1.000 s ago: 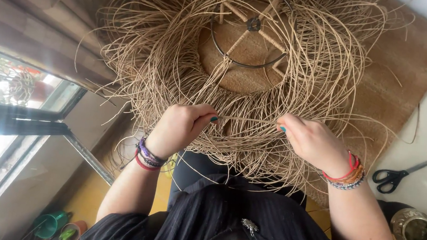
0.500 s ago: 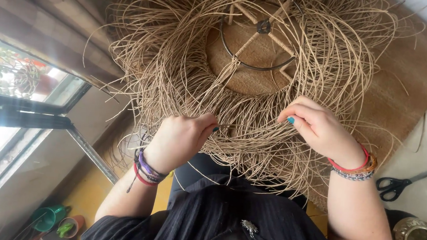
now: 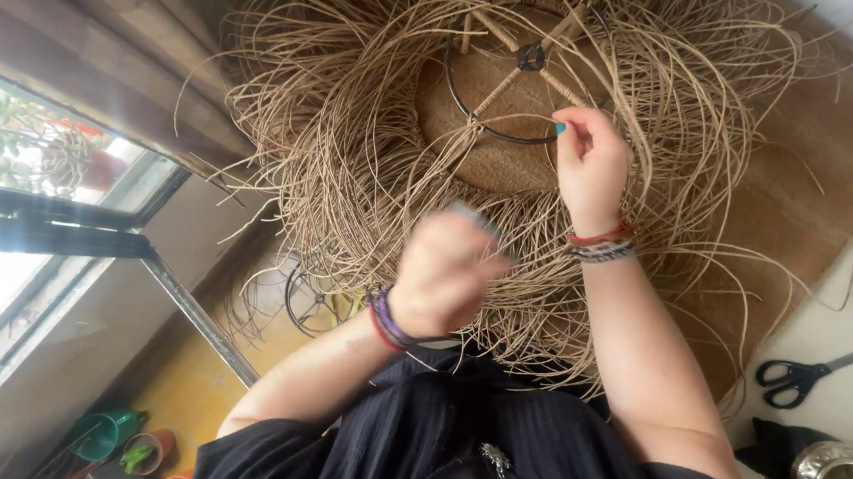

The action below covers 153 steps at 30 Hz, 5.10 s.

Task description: Assembling a wicker lampshade or decorative item by weaving straw strands around a metal frame.

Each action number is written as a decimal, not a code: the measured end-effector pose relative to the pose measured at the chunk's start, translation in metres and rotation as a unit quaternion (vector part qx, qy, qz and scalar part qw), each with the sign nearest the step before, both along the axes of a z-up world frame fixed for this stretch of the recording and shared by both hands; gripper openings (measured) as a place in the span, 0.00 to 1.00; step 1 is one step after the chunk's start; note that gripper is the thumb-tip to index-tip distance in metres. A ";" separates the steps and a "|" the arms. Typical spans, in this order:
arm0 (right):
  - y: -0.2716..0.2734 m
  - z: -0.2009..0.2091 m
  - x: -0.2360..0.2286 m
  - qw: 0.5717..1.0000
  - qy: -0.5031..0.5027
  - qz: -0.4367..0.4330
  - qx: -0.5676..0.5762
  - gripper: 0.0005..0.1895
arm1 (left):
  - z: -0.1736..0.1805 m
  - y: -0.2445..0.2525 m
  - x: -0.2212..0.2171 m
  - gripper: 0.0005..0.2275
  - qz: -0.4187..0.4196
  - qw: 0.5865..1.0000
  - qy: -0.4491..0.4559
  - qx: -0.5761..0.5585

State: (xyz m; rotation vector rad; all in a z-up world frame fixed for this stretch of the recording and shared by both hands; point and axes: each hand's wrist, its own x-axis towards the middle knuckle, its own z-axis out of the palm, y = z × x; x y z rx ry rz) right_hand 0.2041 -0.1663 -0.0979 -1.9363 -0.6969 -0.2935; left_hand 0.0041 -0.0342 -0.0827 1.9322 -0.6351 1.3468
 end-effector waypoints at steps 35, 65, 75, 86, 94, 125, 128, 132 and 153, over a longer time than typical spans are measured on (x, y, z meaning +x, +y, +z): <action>-0.032 0.034 -0.052 0.876 0.439 0.118 0.162 0.17 | -0.026 -0.058 0.060 0.10 0.045 0.946 0.321 -0.024; -0.038 0.000 -0.033 0.960 0.208 0.135 -0.133 0.12 | 0.163 0.021 0.154 0.10 0.060 0.940 0.333 0.031; -0.028 -0.008 -0.047 0.834 0.503 0.140 0.180 0.08 | -0.020 0.021 0.069 0.11 0.048 0.888 0.456 0.014; -0.015 -0.011 -0.049 0.790 0.539 0.183 0.228 0.08 | 0.044 0.032 0.048 0.32 0.045 0.840 0.520 0.150; -0.004 -0.010 -0.059 0.787 0.515 0.168 0.295 0.08 | -0.013 0.035 0.111 0.07 0.173 0.950 0.204 0.161; -0.012 -0.062 -0.079 0.783 0.515 0.115 0.328 0.06 | -0.018 0.050 0.188 0.13 0.206 0.878 0.398 -0.169; -0.011 -0.060 -0.079 0.773 0.526 0.121 0.332 0.05 | -0.016 0.053 0.181 0.12 0.165 0.897 0.365 -0.185; -0.014 -0.035 -0.078 0.724 0.578 0.202 0.317 0.06 | -0.005 0.043 0.137 0.12 0.124 0.967 0.221 0.031; -0.026 -0.079 -0.070 0.893 0.125 0.152 -0.405 0.14 | -0.035 -0.020 0.117 0.10 -0.008 0.735 0.560 -0.382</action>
